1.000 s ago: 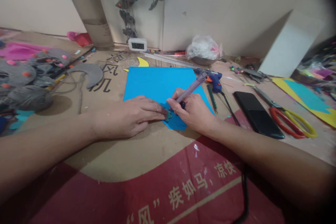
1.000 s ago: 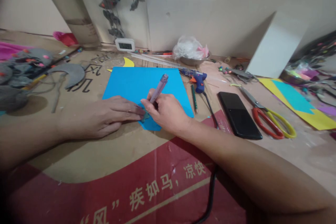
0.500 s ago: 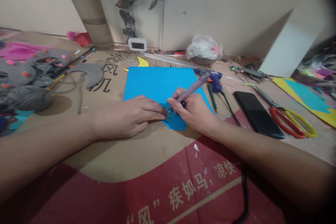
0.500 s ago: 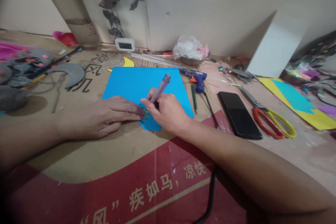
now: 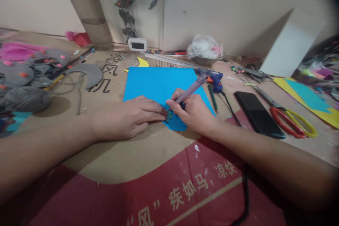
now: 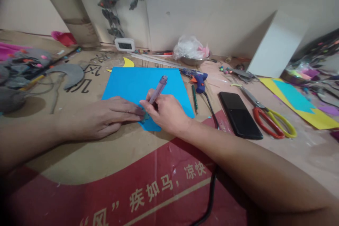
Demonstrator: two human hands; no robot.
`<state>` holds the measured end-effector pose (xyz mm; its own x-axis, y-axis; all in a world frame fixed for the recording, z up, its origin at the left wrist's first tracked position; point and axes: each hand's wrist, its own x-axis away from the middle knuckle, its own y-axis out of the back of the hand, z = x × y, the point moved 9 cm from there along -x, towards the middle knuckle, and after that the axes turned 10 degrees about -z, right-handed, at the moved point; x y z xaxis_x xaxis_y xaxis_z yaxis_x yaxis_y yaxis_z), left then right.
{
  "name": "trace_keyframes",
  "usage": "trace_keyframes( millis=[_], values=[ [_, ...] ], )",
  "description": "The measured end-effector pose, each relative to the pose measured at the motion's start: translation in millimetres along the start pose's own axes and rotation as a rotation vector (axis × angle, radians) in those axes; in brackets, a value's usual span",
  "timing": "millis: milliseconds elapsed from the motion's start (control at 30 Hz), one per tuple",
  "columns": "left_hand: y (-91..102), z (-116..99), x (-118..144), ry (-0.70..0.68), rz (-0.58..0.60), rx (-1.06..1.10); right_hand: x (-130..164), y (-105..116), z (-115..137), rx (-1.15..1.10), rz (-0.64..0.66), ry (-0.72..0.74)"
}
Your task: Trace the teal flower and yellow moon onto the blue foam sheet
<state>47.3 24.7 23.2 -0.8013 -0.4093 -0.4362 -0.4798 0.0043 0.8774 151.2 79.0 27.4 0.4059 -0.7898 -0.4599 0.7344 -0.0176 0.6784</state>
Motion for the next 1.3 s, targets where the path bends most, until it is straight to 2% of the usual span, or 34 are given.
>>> trace_keyframes(
  millis=[467, 833, 1300],
  values=[
    [-1.1, 2.2, 0.7, 0.008, -0.003, 0.017, -0.2, 1.4, -0.2, -0.051, -0.005, -0.017],
    [-1.2, 2.3, 0.4, 0.018, 0.019, 0.014, 0.5, 0.4, -1.3, -0.002, -0.004, -0.012],
    [0.6, 0.4, -1.4, -0.001, -0.008, 0.002, -0.2, -0.7, -1.4, 0.009, 0.011, -0.015]
  ],
)
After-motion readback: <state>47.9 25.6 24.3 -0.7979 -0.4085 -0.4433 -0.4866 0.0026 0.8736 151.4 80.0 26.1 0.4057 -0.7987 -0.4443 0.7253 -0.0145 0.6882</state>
